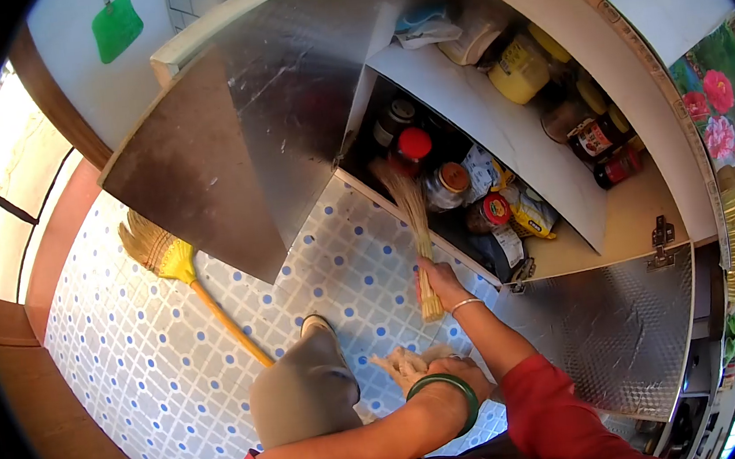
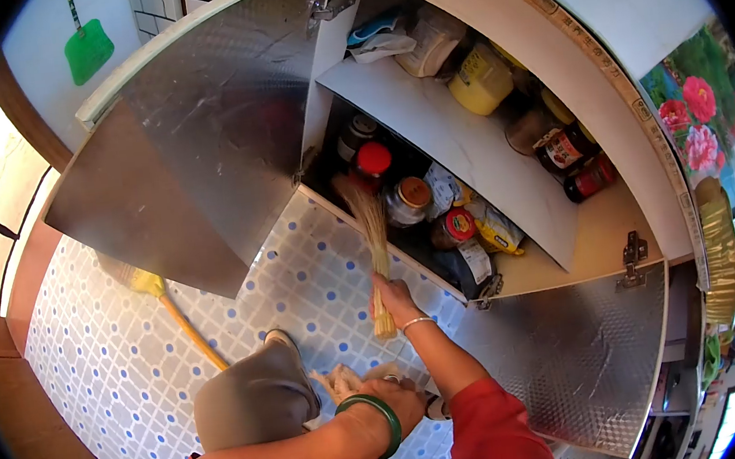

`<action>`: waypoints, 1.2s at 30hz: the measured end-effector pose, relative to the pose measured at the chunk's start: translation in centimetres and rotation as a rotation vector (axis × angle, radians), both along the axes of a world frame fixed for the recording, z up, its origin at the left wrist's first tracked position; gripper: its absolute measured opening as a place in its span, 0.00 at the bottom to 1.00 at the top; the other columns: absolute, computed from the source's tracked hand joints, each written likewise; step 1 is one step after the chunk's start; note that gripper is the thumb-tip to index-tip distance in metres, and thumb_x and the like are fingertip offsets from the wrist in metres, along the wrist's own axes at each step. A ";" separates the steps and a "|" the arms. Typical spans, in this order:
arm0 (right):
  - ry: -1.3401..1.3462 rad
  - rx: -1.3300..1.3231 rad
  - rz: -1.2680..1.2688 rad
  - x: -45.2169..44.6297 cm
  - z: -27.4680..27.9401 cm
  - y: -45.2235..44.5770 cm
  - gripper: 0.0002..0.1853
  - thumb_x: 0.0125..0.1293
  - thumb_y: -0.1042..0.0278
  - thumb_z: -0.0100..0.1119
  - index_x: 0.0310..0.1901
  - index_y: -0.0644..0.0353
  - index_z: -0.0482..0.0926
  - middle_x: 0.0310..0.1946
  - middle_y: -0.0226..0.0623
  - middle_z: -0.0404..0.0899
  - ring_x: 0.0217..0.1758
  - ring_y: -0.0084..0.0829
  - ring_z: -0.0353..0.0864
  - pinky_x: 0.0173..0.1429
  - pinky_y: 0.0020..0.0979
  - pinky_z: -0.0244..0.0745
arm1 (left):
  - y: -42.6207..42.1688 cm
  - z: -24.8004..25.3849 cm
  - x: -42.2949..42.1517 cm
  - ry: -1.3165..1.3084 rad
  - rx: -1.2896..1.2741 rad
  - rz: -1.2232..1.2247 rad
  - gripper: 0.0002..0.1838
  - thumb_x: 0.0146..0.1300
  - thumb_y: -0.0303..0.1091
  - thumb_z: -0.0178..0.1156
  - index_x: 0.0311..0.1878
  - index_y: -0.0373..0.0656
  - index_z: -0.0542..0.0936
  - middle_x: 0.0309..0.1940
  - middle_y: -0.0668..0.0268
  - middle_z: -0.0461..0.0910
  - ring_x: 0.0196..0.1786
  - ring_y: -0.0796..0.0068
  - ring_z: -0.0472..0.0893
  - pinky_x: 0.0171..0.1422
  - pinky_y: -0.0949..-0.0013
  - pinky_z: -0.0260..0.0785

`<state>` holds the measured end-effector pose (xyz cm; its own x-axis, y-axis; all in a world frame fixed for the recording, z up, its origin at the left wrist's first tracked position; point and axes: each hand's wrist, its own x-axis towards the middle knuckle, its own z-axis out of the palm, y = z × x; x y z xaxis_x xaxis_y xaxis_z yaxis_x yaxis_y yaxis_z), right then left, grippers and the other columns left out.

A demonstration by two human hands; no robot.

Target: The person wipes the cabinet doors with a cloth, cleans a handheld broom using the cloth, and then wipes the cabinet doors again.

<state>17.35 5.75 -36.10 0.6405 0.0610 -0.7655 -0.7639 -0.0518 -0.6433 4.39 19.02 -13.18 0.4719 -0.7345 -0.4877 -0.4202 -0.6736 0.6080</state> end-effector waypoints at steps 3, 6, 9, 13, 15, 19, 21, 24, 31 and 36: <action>-0.028 0.019 0.004 3.3 -0.1 1.8 0.22 0.65 0.47 0.60 0.30 0.61 0.74 0.17 0.35 0.72 0.15 0.32 0.74 0.20 0.35 0.72 | -0.2 -0.6 -0.1 0.007 -0.010 0.034 0.23 0.47 0.26 0.69 0.50 0.41 0.79 0.52 0.55 0.80 0.56 0.59 0.80 0.56 0.62 0.74; 0.003 0.052 -0.024 5.5 -0.3 2.7 0.22 0.66 0.48 0.58 0.29 0.62 0.74 0.17 0.35 0.72 0.15 0.33 0.73 0.20 0.35 0.72 | -0.2 -0.6 0.1 -0.009 0.025 0.018 0.28 0.39 0.28 0.73 0.49 0.41 0.79 0.51 0.56 0.80 0.55 0.60 0.81 0.55 0.64 0.74; 0.037 0.057 -0.008 5.3 0.2 3.5 0.21 0.67 0.50 0.57 0.28 0.63 0.74 0.16 0.37 0.73 0.14 0.34 0.74 0.20 0.36 0.73 | 0.1 -0.8 0.2 -0.062 0.024 -0.010 0.32 0.33 0.29 0.76 0.48 0.40 0.79 0.51 0.55 0.80 0.54 0.61 0.81 0.54 0.64 0.73; -0.035 -0.030 0.172 1.7 3.6 4.2 0.20 0.68 0.52 0.56 0.27 0.61 0.73 0.15 0.38 0.74 0.13 0.33 0.74 0.18 0.35 0.72 | 0.4 -0.7 -0.2 -0.130 0.012 -0.005 0.31 0.33 0.29 0.76 0.48 0.39 0.79 0.51 0.54 0.79 0.53 0.62 0.81 0.53 0.66 0.73; -0.056 -0.078 0.236 -0.7 4.8 3.2 0.20 0.67 0.49 0.57 0.29 0.60 0.72 0.16 0.35 0.73 0.14 0.31 0.74 0.18 0.32 0.71 | 0.6 -0.5 -0.1 -0.138 -0.007 -0.027 0.26 0.40 0.28 0.72 0.48 0.38 0.80 0.51 0.54 0.79 0.54 0.61 0.81 0.53 0.65 0.74; -0.047 -0.126 0.222 -4.9 4.5 -0.6 0.21 0.66 0.46 0.59 0.32 0.59 0.72 0.17 0.33 0.72 0.15 0.29 0.74 0.18 0.30 0.71 | 0.2 -1.3 -0.4 -0.123 -0.078 0.040 0.19 0.49 0.26 0.66 0.47 0.38 0.81 0.50 0.54 0.80 0.52 0.59 0.82 0.52 0.63 0.75; -0.031 -0.197 0.196 -6.7 3.2 -3.2 0.21 0.65 0.46 0.59 0.33 0.59 0.72 0.17 0.32 0.71 0.16 0.28 0.74 0.18 0.30 0.71 | 0.4 0.0 0.1 -0.086 -0.042 -0.061 0.14 0.54 0.25 0.61 0.45 0.38 0.83 0.48 0.52 0.82 0.51 0.58 0.83 0.52 0.61 0.76; -0.016 -0.312 0.032 -7.7 1.9 -5.7 0.22 0.65 0.46 0.60 0.33 0.60 0.73 0.16 0.34 0.72 0.14 0.30 0.74 0.17 0.32 0.70 | -0.2 -0.9 -0.3 -0.090 -0.060 -0.064 0.13 0.53 0.25 0.61 0.44 0.39 0.83 0.47 0.52 0.83 0.49 0.58 0.84 0.51 0.62 0.76; 0.012 -0.173 -0.134 -3.3 -0.9 -5.0 0.24 0.63 0.45 0.62 0.30 0.62 0.73 0.17 0.36 0.72 0.14 0.32 0.73 0.18 0.36 0.72 | 0.6 0.3 0.1 -0.088 0.020 -0.113 0.17 0.55 0.34 0.64 0.48 0.40 0.84 0.53 0.56 0.81 0.57 0.61 0.80 0.58 0.64 0.74; -0.004 -0.181 -0.202 -1.7 -1.8 -5.2 0.24 0.63 0.48 0.62 0.32 0.66 0.72 0.17 0.41 0.72 0.14 0.37 0.74 0.17 0.40 0.72 | 0.4 -1.2 -0.4 0.012 -0.002 0.135 0.16 0.54 0.26 0.61 0.48 0.40 0.82 0.51 0.52 0.80 0.57 0.56 0.80 0.58 0.61 0.72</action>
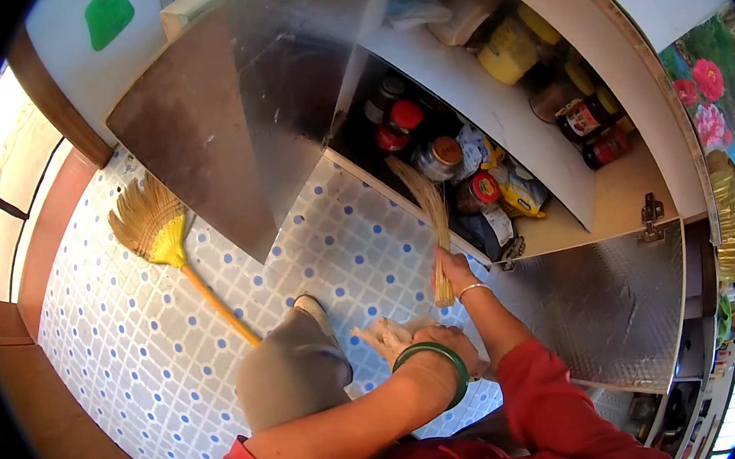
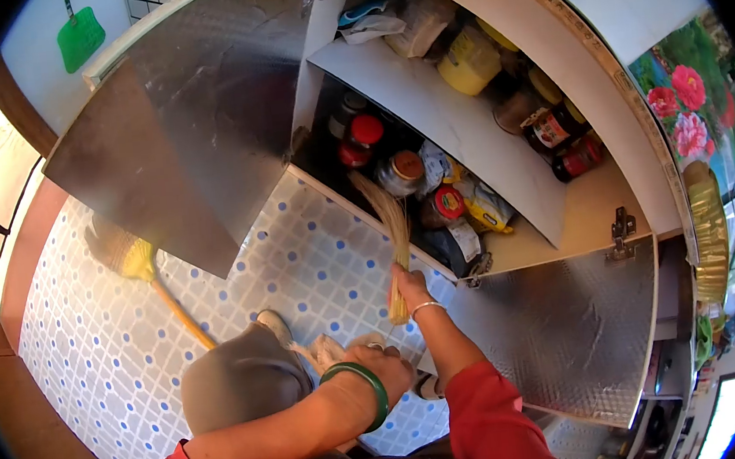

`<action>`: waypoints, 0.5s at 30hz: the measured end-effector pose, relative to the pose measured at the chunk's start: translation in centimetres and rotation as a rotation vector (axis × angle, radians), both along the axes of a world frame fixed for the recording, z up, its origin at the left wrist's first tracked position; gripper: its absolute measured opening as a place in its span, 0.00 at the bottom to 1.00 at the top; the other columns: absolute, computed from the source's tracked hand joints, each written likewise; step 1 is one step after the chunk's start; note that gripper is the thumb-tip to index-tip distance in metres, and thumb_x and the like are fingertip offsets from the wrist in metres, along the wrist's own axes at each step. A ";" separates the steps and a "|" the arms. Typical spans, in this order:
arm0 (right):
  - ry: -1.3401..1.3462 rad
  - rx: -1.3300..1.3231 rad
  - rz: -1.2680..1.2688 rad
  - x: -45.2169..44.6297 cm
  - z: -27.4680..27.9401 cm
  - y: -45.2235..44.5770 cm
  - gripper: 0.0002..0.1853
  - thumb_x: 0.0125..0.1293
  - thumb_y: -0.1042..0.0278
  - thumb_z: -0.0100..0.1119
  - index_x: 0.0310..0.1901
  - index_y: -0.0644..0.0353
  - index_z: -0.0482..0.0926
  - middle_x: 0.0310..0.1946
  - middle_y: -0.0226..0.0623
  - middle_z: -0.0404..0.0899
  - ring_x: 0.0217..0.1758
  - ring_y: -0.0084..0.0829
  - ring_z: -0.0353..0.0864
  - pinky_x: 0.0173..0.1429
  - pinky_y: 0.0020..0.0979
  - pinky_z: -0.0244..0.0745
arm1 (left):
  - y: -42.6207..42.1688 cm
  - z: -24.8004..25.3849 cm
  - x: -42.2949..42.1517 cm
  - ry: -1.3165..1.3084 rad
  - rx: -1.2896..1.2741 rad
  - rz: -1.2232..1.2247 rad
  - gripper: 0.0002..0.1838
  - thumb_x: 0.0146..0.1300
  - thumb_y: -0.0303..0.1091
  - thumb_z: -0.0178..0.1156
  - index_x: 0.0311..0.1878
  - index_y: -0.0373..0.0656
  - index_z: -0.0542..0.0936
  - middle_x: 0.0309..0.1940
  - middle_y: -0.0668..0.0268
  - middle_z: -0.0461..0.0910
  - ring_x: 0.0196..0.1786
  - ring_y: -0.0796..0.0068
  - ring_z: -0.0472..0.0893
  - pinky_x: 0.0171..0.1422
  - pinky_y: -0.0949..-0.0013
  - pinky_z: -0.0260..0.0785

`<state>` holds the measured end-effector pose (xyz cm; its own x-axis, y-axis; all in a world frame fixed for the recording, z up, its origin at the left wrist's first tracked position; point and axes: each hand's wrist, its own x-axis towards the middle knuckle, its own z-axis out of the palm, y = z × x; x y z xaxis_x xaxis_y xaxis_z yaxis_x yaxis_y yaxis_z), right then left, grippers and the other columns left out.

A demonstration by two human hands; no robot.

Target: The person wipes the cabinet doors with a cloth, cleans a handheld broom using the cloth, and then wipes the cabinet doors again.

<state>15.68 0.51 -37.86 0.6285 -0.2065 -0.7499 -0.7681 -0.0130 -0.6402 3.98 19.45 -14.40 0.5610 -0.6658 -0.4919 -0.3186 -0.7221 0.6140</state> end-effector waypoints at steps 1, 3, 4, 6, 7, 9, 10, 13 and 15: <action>-0.007 0.021 -0.028 0.4 -0.3 -0.2 0.25 0.63 0.50 0.63 0.33 0.70 0.70 0.18 0.46 0.73 0.13 0.40 0.75 0.16 0.42 0.71 | -0.1 -0.1 -0.2 0.001 0.000 -0.006 0.16 0.54 0.26 0.61 0.48 0.40 0.82 0.51 0.52 0.80 0.57 0.56 0.80 0.58 0.61 0.72; -0.023 -0.028 -0.007 1.1 -0.4 -0.3 0.24 0.63 0.49 0.62 0.32 0.68 0.72 0.18 0.45 0.74 0.14 0.39 0.75 0.18 0.42 0.73 | 0.0 -0.2 -0.3 -0.002 -0.020 -0.014 0.17 0.54 0.27 0.61 0.49 0.40 0.81 0.52 0.53 0.79 0.58 0.56 0.79 0.60 0.60 0.71; -0.038 -0.078 0.024 1.5 -0.1 0.0 0.23 0.63 0.48 0.61 0.31 0.66 0.73 0.18 0.43 0.74 0.15 0.38 0.75 0.20 0.41 0.74 | 0.1 -0.2 -0.3 -0.005 -0.020 -0.016 0.17 0.54 0.27 0.61 0.49 0.40 0.81 0.52 0.53 0.79 0.58 0.56 0.79 0.60 0.60 0.71; -0.042 -0.120 -0.002 2.1 0.5 1.0 0.23 0.64 0.49 0.61 0.30 0.66 0.73 0.18 0.43 0.74 0.15 0.38 0.76 0.20 0.42 0.74 | 0.1 -0.1 -0.3 -0.005 0.040 -0.097 0.18 0.54 0.28 0.62 0.50 0.41 0.81 0.53 0.53 0.79 0.59 0.56 0.78 0.61 0.60 0.70; -0.046 -0.161 -0.028 2.0 0.9 1.5 0.23 0.64 0.49 0.61 0.29 0.67 0.73 0.17 0.44 0.74 0.15 0.38 0.76 0.20 0.42 0.74 | 0.0 -0.1 -0.4 -0.008 0.038 -0.101 0.18 0.54 0.28 0.62 0.50 0.41 0.81 0.53 0.53 0.79 0.59 0.56 0.78 0.61 0.60 0.70; -0.045 -0.161 -0.035 2.0 1.4 2.3 0.23 0.64 0.49 0.61 0.29 0.67 0.73 0.17 0.43 0.74 0.15 0.38 0.76 0.19 0.41 0.74 | 0.1 0.0 -0.3 0.022 0.058 -0.115 0.19 0.54 0.29 0.62 0.52 0.42 0.80 0.54 0.53 0.78 0.58 0.55 0.78 0.60 0.59 0.70; -0.037 -0.160 -0.038 2.0 1.5 2.5 0.23 0.64 0.49 0.61 0.29 0.67 0.74 0.17 0.43 0.74 0.15 0.38 0.76 0.19 0.41 0.73 | 0.2 0.0 -0.2 0.015 0.061 -0.116 0.19 0.54 0.29 0.62 0.52 0.42 0.80 0.54 0.53 0.78 0.58 0.55 0.78 0.60 0.59 0.70; 0.024 -0.047 0.264 1.2 2.5 0.9 0.22 0.63 0.49 0.62 0.37 0.65 0.74 0.19 0.41 0.75 0.15 0.35 0.76 0.19 0.39 0.73 | 0.2 0.0 -0.4 -0.003 0.117 -0.154 0.19 0.53 0.30 0.63 0.51 0.42 0.81 0.54 0.53 0.78 0.57 0.54 0.78 0.60 0.58 0.70; -0.006 -0.053 0.290 -1.1 3.5 0.4 0.21 0.64 0.48 0.61 0.33 0.63 0.75 0.19 0.39 0.75 0.16 0.34 0.76 0.19 0.38 0.72 | 0.5 -0.1 -0.4 -0.043 0.110 -0.110 0.18 0.53 0.30 0.62 0.50 0.41 0.81 0.54 0.52 0.78 0.57 0.55 0.78 0.59 0.57 0.71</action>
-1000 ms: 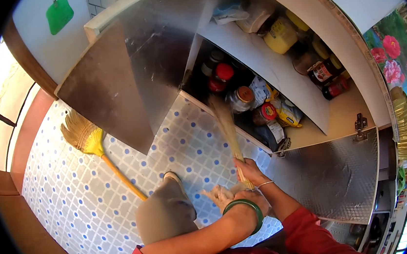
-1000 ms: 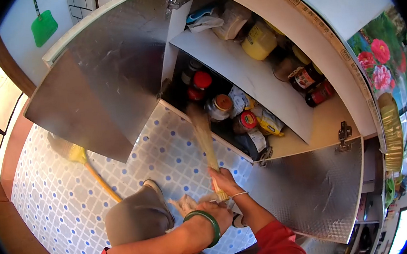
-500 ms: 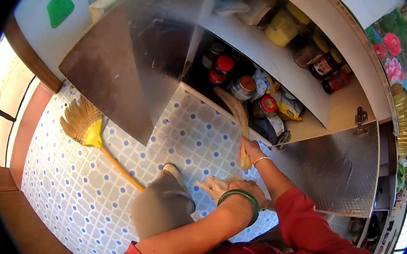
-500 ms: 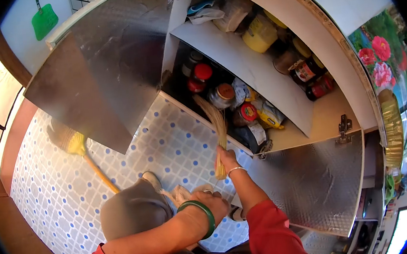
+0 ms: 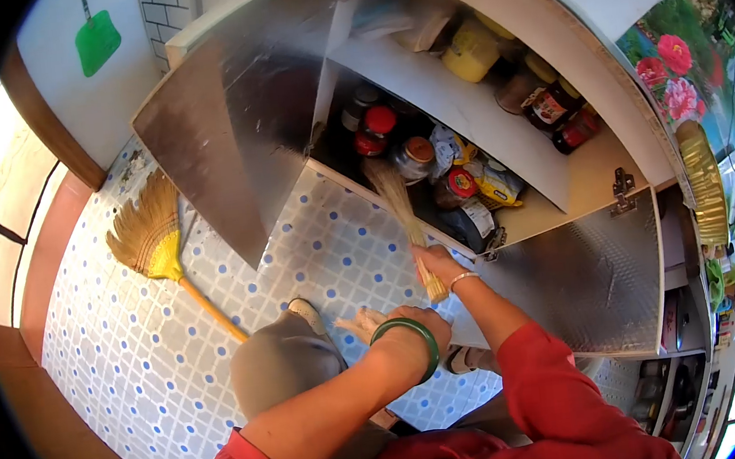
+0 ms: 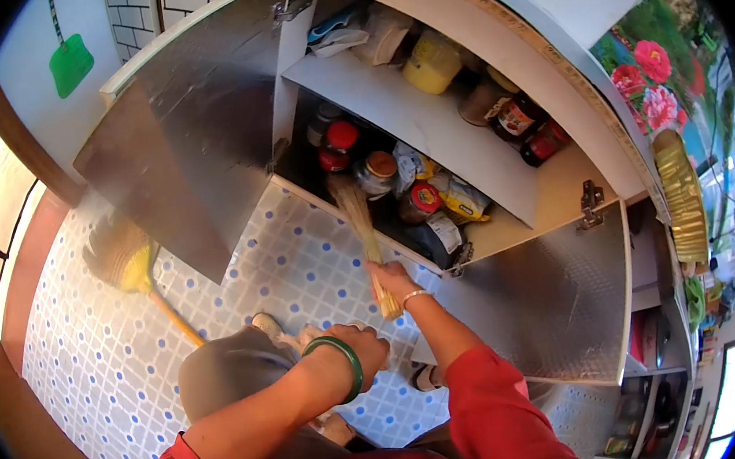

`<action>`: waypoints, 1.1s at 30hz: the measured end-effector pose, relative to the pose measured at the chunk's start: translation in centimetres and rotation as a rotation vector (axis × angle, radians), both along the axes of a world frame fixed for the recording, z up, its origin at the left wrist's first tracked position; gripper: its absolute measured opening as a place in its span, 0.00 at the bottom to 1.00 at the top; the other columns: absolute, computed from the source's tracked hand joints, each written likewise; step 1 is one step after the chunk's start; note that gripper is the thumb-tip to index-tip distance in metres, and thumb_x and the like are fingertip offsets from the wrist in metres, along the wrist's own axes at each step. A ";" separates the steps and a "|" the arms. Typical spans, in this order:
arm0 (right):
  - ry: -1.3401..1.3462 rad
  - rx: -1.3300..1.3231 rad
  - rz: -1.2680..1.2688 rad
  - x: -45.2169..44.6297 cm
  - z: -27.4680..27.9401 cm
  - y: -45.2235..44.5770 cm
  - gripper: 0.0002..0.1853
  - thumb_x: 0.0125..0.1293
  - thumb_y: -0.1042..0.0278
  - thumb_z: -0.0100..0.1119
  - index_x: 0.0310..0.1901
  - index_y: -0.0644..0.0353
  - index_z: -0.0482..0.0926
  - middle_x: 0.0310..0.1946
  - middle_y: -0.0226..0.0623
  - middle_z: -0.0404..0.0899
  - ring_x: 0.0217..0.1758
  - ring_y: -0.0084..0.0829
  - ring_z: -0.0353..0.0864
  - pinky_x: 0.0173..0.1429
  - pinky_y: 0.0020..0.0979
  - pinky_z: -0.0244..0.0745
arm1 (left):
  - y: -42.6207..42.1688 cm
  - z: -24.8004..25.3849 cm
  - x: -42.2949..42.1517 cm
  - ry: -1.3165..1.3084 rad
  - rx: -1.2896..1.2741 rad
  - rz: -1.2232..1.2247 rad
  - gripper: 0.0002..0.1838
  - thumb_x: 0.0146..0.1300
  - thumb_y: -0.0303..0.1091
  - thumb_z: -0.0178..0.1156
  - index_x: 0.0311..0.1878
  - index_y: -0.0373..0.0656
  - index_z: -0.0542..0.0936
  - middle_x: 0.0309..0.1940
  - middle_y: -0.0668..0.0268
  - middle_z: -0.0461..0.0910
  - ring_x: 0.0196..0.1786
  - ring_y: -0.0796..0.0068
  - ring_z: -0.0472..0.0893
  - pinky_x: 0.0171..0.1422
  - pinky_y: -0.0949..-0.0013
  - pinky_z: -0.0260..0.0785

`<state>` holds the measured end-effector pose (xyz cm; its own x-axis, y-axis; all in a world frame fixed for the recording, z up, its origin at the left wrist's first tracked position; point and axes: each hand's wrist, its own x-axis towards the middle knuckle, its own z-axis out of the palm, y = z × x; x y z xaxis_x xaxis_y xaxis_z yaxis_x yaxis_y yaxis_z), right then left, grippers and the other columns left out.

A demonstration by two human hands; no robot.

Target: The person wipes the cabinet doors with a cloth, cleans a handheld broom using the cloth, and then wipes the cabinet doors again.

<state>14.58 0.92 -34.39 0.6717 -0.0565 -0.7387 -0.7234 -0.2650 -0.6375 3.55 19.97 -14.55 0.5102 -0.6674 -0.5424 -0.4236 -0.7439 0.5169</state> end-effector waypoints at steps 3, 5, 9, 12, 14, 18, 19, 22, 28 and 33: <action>-0.023 -0.033 0.044 -3.8 1.3 -0.6 0.22 0.65 0.46 0.60 0.31 0.60 0.76 0.19 0.37 0.75 0.16 0.33 0.76 0.20 0.37 0.72 | -0.9 -1.8 0.2 0.047 -0.035 0.034 0.19 0.52 0.30 0.62 0.50 0.41 0.81 0.52 0.52 0.79 0.55 0.54 0.79 0.58 0.55 0.71; -0.017 -0.063 0.045 -6.8 1.0 -1.8 0.22 0.65 0.46 0.59 0.31 0.60 0.76 0.19 0.36 0.75 0.15 0.32 0.75 0.20 0.36 0.71 | -0.9 0.0 0.1 -0.014 -0.025 -0.044 0.18 0.52 0.30 0.62 0.49 0.40 0.81 0.51 0.52 0.79 0.55 0.54 0.80 0.58 0.55 0.71; -0.167 -0.012 -0.009 -13.0 -1.3 -5.3 0.21 0.65 0.47 0.60 0.31 0.60 0.76 0.18 0.34 0.74 0.15 0.30 0.74 0.21 0.35 0.72 | -1.7 -0.7 -0.4 -0.086 -0.115 -0.065 0.17 0.50 0.29 0.62 0.45 0.38 0.82 0.46 0.51 0.81 0.52 0.54 0.82 0.57 0.57 0.72; -0.107 -0.088 -0.176 -13.8 0.9 -6.1 0.20 0.65 0.48 0.60 0.31 0.60 0.75 0.17 0.34 0.73 0.15 0.30 0.74 0.20 0.35 0.72 | -2.0 -0.4 -0.7 -0.100 -0.097 -0.118 0.16 0.49 0.29 0.62 0.44 0.37 0.82 0.44 0.51 0.82 0.51 0.55 0.82 0.56 0.58 0.73; -0.033 -0.154 -0.274 -12.9 2.0 -6.8 0.20 0.65 0.49 0.61 0.31 0.61 0.74 0.17 0.35 0.73 0.15 0.31 0.74 0.20 0.35 0.72 | -2.0 -0.1 -0.7 -0.093 -0.099 -0.136 0.16 0.49 0.29 0.62 0.44 0.37 0.82 0.43 0.50 0.82 0.51 0.55 0.82 0.55 0.58 0.73; -0.031 -0.033 -0.399 -9.5 0.1 -8.0 0.23 0.63 0.47 0.61 0.30 0.63 0.72 0.17 0.39 0.72 0.14 0.35 0.72 0.20 0.39 0.72 | -2.0 0.0 -0.7 -0.120 -0.134 -0.153 0.15 0.50 0.29 0.61 0.42 0.37 0.83 0.43 0.50 0.82 0.50 0.54 0.82 0.55 0.58 0.73; -0.009 -0.014 -0.469 -8.7 0.0 -7.6 0.23 0.63 0.47 0.61 0.30 0.63 0.72 0.17 0.39 0.72 0.14 0.35 0.72 0.20 0.39 0.72 | -2.1 -0.3 -0.7 -0.117 -0.130 -0.150 0.15 0.50 0.29 0.61 0.42 0.37 0.83 0.43 0.50 0.82 0.50 0.54 0.82 0.55 0.58 0.73; 0.029 0.014 -0.543 -8.2 -1.3 -7.1 0.23 0.63 0.48 0.61 0.31 0.64 0.72 0.19 0.39 0.73 0.17 0.35 0.74 0.23 0.38 0.73 | -2.6 -1.4 -0.5 -0.147 -0.081 -0.218 0.14 0.50 0.28 0.61 0.41 0.37 0.83 0.43 0.50 0.82 0.49 0.55 0.83 0.54 0.58 0.73; 0.003 -0.136 -0.234 -10.6 -2.0 -4.7 0.24 0.64 0.48 0.61 0.32 0.67 0.76 0.24 0.39 0.77 0.24 0.31 0.77 0.27 0.36 0.72 | -2.3 -1.1 -0.7 -0.195 -0.088 -0.218 0.13 0.49 0.28 0.61 0.40 0.37 0.83 0.42 0.50 0.82 0.48 0.55 0.83 0.52 0.58 0.73; -0.210 -0.079 0.276 -10.7 0.3 -2.3 0.20 0.67 0.51 0.59 0.41 0.66 0.79 0.29 0.35 0.78 0.32 0.28 0.77 0.34 0.33 0.72 | -2.6 -1.0 -0.8 -0.067 -0.084 -0.121 0.13 0.48 0.26 0.61 0.39 0.37 0.83 0.41 0.52 0.82 0.45 0.55 0.84 0.49 0.57 0.74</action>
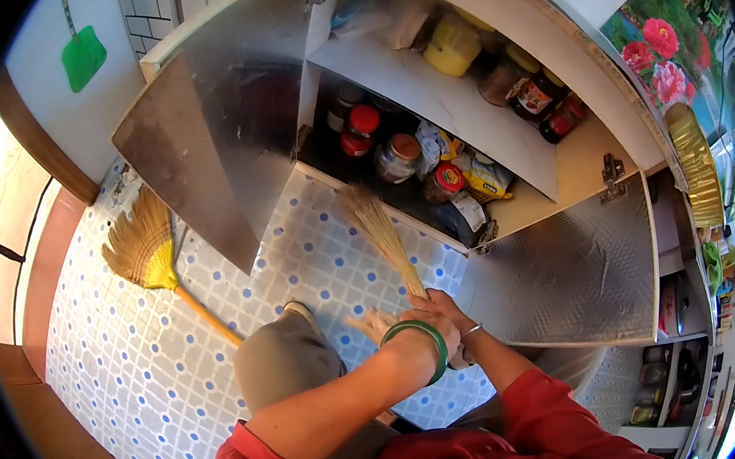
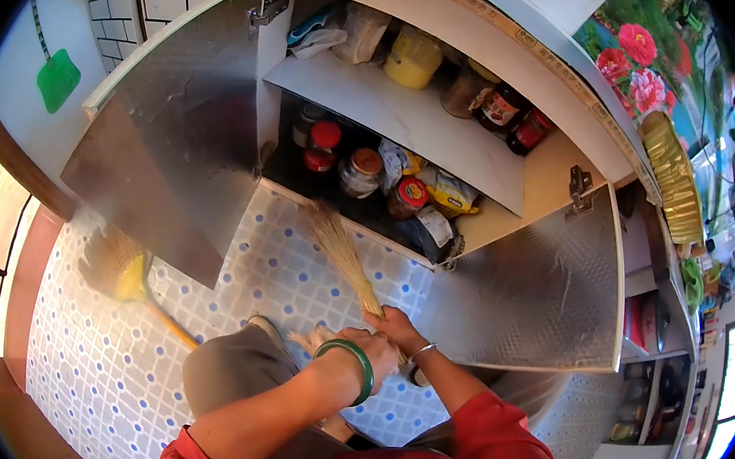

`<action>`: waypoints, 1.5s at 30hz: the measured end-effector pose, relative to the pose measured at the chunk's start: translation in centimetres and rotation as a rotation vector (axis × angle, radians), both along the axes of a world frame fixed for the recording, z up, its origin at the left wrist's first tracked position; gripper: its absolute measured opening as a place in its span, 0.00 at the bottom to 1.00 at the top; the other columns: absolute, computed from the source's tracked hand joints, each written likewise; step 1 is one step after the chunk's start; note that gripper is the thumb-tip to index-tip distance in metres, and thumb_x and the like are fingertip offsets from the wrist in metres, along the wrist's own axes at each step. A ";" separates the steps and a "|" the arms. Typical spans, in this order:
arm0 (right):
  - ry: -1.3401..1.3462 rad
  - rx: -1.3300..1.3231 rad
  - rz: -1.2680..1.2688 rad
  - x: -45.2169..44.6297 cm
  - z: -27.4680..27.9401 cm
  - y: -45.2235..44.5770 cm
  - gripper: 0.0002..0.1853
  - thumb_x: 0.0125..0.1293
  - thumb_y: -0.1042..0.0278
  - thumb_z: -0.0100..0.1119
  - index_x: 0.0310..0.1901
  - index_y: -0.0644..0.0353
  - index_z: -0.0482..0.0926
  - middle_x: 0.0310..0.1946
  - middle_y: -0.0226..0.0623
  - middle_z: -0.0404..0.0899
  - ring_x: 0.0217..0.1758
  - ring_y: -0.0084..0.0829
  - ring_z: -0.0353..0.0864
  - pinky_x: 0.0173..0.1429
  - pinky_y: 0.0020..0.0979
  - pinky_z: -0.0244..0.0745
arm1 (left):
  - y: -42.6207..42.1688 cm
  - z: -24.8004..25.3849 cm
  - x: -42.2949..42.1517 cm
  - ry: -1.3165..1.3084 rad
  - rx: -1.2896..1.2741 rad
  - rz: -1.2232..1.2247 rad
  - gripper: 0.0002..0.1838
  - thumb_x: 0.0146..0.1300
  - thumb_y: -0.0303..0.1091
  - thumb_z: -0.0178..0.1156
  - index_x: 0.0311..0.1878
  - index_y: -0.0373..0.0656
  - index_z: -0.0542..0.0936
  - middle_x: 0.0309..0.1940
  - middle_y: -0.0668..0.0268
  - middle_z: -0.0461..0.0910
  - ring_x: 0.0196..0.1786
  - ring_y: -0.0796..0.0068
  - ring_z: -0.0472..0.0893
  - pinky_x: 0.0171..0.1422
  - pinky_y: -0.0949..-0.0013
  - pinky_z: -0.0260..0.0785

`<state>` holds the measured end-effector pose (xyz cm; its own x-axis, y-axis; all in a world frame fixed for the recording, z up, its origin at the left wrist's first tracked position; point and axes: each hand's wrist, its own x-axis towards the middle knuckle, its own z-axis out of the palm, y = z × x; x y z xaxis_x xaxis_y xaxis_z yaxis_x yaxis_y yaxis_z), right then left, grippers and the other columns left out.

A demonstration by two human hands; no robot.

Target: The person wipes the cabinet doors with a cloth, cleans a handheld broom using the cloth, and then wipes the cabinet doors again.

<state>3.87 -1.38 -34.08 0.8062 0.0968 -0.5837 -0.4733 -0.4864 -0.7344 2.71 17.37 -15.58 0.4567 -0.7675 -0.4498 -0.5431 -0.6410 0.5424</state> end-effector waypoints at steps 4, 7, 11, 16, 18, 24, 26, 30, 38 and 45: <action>0.085 -0.024 -0.247 -0.5 4.6 1.2 0.22 0.66 0.49 0.59 0.43 0.65 0.78 0.27 0.33 0.77 0.31 0.28 0.77 0.35 0.32 0.74 | 0.6 0.2 -0.4 -0.024 -0.039 -0.052 0.14 0.48 0.25 0.61 0.40 0.37 0.83 0.41 0.51 0.82 0.44 0.55 0.84 0.49 0.57 0.74; 0.378 0.051 -0.509 0.0 1.3 -0.3 0.24 0.66 0.46 0.58 0.43 0.64 0.77 0.26 0.33 0.77 0.29 0.29 0.78 0.34 0.32 0.75 | 0.9 0.6 -0.3 -0.040 -0.037 -0.023 0.13 0.48 0.25 0.61 0.40 0.36 0.83 0.41 0.51 0.83 0.44 0.55 0.84 0.48 0.58 0.75; 0.389 0.301 -0.612 3.0 -3.1 4.0 0.26 0.66 0.43 0.55 0.40 0.66 0.76 0.23 0.37 0.76 0.21 0.32 0.76 0.28 0.35 0.75 | 1.3 1.1 0.0 0.005 -0.049 -0.035 0.11 0.49 0.26 0.62 0.38 0.36 0.84 0.42 0.51 0.83 0.46 0.56 0.84 0.48 0.58 0.75; 0.635 0.606 -0.352 8.9 -2.2 9.7 0.26 0.66 0.43 0.55 0.38 0.66 0.73 0.21 0.36 0.75 0.19 0.32 0.74 0.25 0.35 0.75 | 1.9 2.0 0.6 0.116 0.015 -0.087 0.10 0.51 0.28 0.63 0.38 0.40 0.85 0.42 0.52 0.83 0.47 0.56 0.84 0.49 0.58 0.75; 0.609 0.570 -0.323 9.0 -1.0 8.9 0.26 0.66 0.43 0.55 0.38 0.65 0.72 0.20 0.36 0.74 0.18 0.31 0.74 0.24 0.34 0.74 | 1.6 1.4 0.4 0.077 0.134 -0.158 0.10 0.52 0.31 0.64 0.39 0.45 0.86 0.42 0.54 0.84 0.48 0.55 0.83 0.51 0.59 0.74; 0.750 0.532 -0.260 7.9 2.0 8.7 0.24 0.66 0.45 0.57 0.38 0.63 0.71 0.19 0.32 0.69 0.16 0.24 0.67 0.20 0.26 0.67 | 2.2 2.2 0.1 0.107 -0.025 -0.103 0.10 0.54 0.32 0.64 0.40 0.43 0.85 0.45 0.54 0.83 0.51 0.55 0.82 0.53 0.58 0.73; 0.783 0.547 -0.126 8.3 2.5 10.5 0.24 0.66 0.45 0.57 0.38 0.63 0.71 0.19 0.32 0.69 0.16 0.24 0.67 0.19 0.26 0.66 | 2.1 2.1 0.2 0.104 -0.030 -0.092 0.11 0.54 0.31 0.64 0.42 0.43 0.85 0.46 0.54 0.82 0.51 0.56 0.82 0.53 0.58 0.73; 0.408 0.376 -0.088 9.4 3.5 12.1 0.23 0.67 0.46 0.57 0.37 0.64 0.73 0.19 0.33 0.70 0.16 0.26 0.71 0.19 0.28 0.69 | 2.1 1.3 -0.1 0.071 -0.017 -0.001 0.15 0.52 0.29 0.64 0.45 0.41 0.83 0.47 0.53 0.81 0.52 0.57 0.82 0.54 0.59 0.73; 0.448 0.214 -0.088 15.8 -0.1 9.9 0.22 0.65 0.47 0.59 0.33 0.62 0.73 0.17 0.33 0.71 0.15 0.28 0.72 0.19 0.31 0.72 | 3.6 2.6 1.2 0.171 0.015 0.066 0.18 0.52 0.27 0.64 0.49 0.39 0.81 0.51 0.54 0.80 0.53 0.58 0.82 0.54 0.60 0.74; 0.369 0.175 -0.034 17.8 2.2 7.7 0.20 0.65 0.49 0.59 0.33 0.61 0.73 0.18 0.32 0.71 0.14 0.25 0.71 0.17 0.28 0.70 | 3.5 2.3 1.6 0.146 0.020 0.140 0.17 0.54 0.27 0.63 0.49 0.37 0.80 0.51 0.52 0.80 0.53 0.58 0.82 0.51 0.62 0.77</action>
<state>21.69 6.30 -31.91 0.5502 0.1969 -0.8115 -0.7344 -0.3484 -0.5824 4.32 20.82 -13.32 0.4868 -0.6914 -0.5338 -0.3647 -0.7162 0.5951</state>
